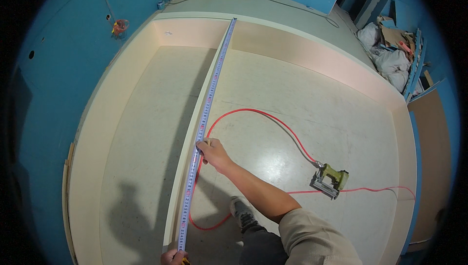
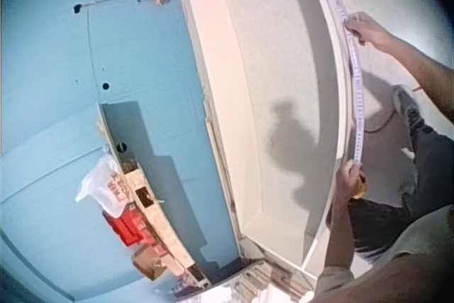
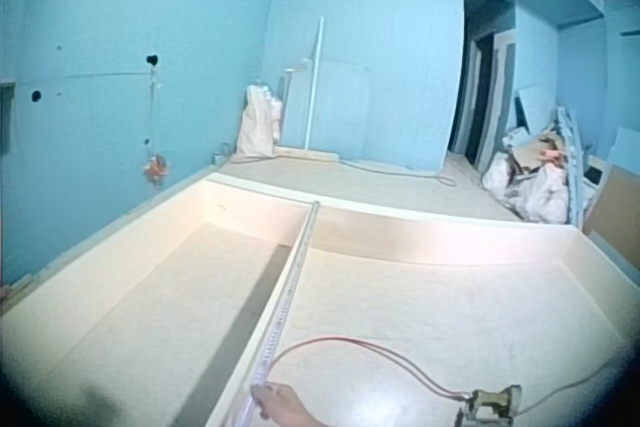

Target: The person assembles a white cabinet by drilling screws, inserting a shelf, and using a nail gun to secure panels. They measure the interior with a tape measure and mark positions with a pencil.

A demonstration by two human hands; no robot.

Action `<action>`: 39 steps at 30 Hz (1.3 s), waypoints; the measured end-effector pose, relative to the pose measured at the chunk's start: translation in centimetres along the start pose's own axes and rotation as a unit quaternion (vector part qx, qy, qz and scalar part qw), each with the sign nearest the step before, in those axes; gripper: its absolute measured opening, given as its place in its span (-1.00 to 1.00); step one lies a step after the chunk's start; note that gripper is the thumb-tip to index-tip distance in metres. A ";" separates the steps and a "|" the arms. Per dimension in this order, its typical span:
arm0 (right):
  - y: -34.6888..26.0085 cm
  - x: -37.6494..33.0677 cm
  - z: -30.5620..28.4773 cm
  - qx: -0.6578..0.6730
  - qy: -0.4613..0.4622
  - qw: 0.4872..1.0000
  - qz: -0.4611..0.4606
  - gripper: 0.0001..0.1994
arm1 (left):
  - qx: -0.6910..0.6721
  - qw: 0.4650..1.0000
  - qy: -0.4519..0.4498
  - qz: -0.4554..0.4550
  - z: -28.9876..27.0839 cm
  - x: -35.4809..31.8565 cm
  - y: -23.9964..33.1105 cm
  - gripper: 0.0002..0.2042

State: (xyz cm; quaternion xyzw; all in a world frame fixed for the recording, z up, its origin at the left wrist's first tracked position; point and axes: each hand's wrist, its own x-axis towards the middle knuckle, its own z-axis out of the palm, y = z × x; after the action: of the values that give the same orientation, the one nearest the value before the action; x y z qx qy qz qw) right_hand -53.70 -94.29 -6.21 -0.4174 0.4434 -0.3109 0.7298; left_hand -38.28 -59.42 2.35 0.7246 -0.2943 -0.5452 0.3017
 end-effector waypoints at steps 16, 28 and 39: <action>-0.8 0.5 1.2 -0.066 -0.042 0.997 0.020 -0.74 | 0.082 0.996 0.042 0.011 -0.7 -0.9 0.7 -0.72; -1.0 0.8 1.2 -0.054 -0.070 0.995 0.039 -0.77 | 0.163 0.980 0.086 0.076 -2.3 0.8 -2.4 -0.80; 0.3 1.1 1.8 -0.095 -0.063 0.993 0.032 -0.69 | 0.132 0.989 0.068 -0.012 -1.7 1.0 -0.3 -0.81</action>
State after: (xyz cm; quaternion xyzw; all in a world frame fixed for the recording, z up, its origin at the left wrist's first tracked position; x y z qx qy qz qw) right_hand -51.55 -94.41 -6.46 -0.4895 0.4370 -0.2172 0.7227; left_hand -36.41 -59.81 1.88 0.7972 -0.3338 -0.4543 0.2160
